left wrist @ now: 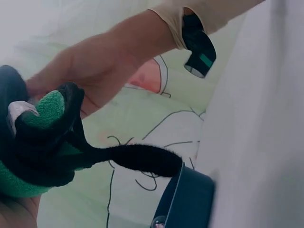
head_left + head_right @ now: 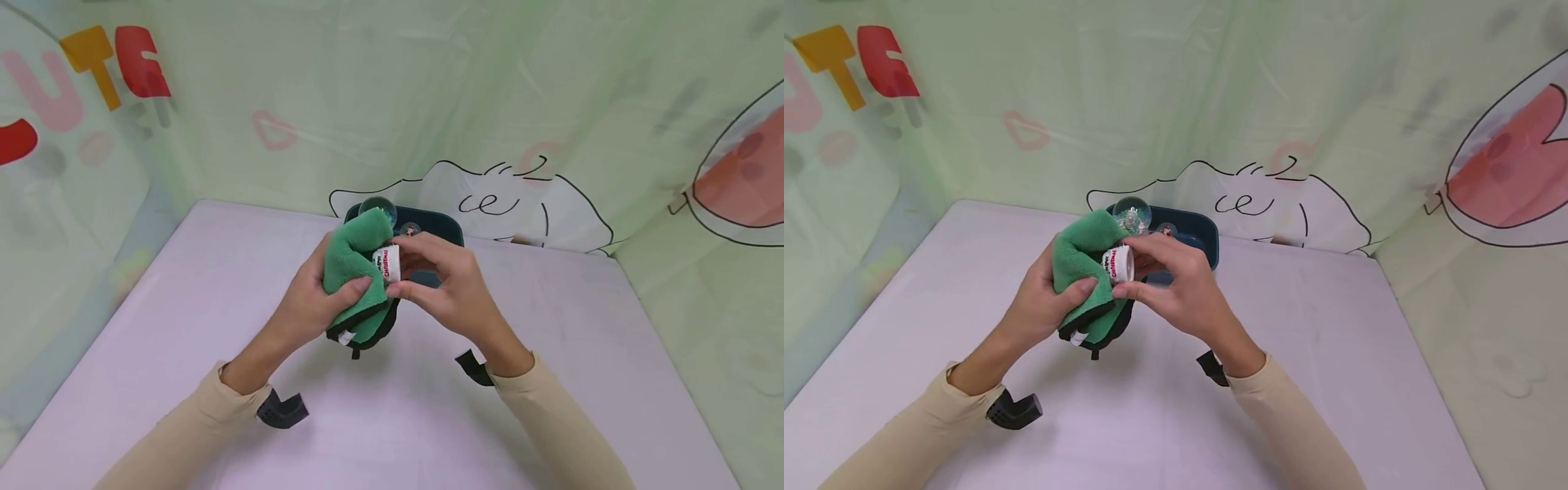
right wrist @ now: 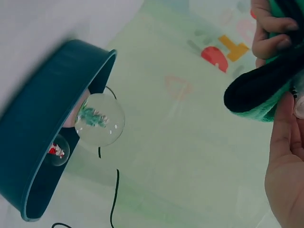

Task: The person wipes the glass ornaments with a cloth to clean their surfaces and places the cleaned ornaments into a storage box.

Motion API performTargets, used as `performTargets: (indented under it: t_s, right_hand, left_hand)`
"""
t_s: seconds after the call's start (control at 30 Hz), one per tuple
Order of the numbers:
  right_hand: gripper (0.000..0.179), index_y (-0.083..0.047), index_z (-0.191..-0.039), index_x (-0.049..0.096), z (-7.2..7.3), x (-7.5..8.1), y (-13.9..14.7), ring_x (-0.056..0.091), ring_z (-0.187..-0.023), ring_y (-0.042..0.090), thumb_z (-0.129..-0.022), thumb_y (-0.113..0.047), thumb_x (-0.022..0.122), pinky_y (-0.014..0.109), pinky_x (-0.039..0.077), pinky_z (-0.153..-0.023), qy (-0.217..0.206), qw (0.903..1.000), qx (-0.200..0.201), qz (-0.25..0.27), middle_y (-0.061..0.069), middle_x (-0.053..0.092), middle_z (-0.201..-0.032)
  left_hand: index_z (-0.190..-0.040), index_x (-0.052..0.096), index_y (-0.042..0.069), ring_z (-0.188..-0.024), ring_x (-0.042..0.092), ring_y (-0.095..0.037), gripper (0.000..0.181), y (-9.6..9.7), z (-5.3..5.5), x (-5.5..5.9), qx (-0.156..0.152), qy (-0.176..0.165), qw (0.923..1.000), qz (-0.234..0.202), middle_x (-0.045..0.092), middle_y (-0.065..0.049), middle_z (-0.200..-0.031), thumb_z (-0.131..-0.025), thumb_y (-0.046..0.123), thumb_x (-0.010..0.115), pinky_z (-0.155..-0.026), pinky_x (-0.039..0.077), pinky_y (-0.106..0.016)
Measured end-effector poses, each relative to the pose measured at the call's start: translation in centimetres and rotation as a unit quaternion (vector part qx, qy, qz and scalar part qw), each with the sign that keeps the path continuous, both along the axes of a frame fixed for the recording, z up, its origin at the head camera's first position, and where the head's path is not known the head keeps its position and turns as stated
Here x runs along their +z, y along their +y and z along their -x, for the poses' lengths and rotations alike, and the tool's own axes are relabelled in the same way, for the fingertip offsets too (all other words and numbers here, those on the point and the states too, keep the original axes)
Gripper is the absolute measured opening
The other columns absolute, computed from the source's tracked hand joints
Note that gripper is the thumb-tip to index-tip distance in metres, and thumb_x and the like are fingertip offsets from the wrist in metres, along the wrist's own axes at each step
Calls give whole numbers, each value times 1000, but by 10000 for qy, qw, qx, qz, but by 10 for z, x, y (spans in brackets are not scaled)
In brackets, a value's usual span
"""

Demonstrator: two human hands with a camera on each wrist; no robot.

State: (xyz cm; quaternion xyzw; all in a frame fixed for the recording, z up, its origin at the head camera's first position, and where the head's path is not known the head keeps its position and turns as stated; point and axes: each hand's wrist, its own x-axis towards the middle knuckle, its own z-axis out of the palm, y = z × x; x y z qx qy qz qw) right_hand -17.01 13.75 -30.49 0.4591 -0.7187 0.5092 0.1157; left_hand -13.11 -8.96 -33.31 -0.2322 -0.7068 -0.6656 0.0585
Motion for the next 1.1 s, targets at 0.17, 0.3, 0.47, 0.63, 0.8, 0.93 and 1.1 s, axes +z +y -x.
performTargets:
  t_s: [0.17, 0.3, 0.47, 0.63, 0.8, 0.93, 1.1]
  right_hand:
    - [46, 1, -127, 67, -2, 4, 1, 69, -88, 21, -84, -5, 82, 31, 60, -82, -831, 9965, 2, -36, 9, 69, -110]
    - [42, -1, -126, 67, -4, 7, 2, 69, -88, 22, -86, 0, 79, 31, 59, -81, -1245, 9920, -70, -180, 8, 70, -110]
    - [31, -1, -123, 67, -5, 9, 2, 68, -83, 23, -92, -5, 73, 32, 60, -76, -1963, 9801, -88, -274, 9, 70, -104]
    - [29, 0, -122, 66, -4, 10, 0, 69, -80, 24, -96, -11, 70, 34, 60, -75, -2638, 9644, 25, -178, 9, 71, -103]
    - [35, 2, -127, 63, -4, 7, -4, 69, -85, 23, -96, -10, 71, 33, 60, -81, -2608, 9654, 79, -57, 8, 70, -103]
    - [36, -2, -129, 63, -7, 5, -8, 68, -85, 24, -95, -9, 72, 32, 59, -81, -2171, 9762, 21, -5, 10, 68, -104]
    - [37, -5, -127, 65, -8, 3, -12, 67, -84, 19, -92, -9, 76, 31, 60, -77, -981, 9951, -122, -76, 4, 66, -100]
  left_hand:
    - [-139, 49, 12, -106, 59, -23, 55, 0, 3, -5, 112, 805, 9965, 184, 60, -8, -122, -89, 14, 73, -91, 51, -39]
    - [-131, 54, 8, -104, 57, -22, 54, 0, 7, -8, 276, 1755, 9834, 370, 61, -9, -117, -83, 7, 76, -92, 49, -35]
    - [-132, 54, 9, -105, 57, -27, 61, 1, 10, -13, 675, 2809, 9535, 856, 57, -15, -117, -78, 7, 82, -90, 50, -38]
    - [-133, 54, 9, -106, 59, -30, 64, 0, 11, -15, 825, 2953, 9473, 924, 57, -16, -117, -76, 7, 84, -90, 51, -40]
    - [-127, 59, 8, -102, 59, -23, 58, -2, 11, -13, 797, 2355, 9671, 544, 63, -10, -114, -75, 2, 83, -88, 49, -34]
    - [-130, 57, 7, -104, 59, -23, 57, -4, 9, -10, 583, 1670, 9841, 146, 65, -10, -120, -78, -2, 80, -90, 49, -34]
    - [-135, 52, 6, -106, 57, -24, 55, -7, 5, -9, 387, 902, 9951, -76, 61, -10, -125, -85, 3, 75, -90, 50, -33]
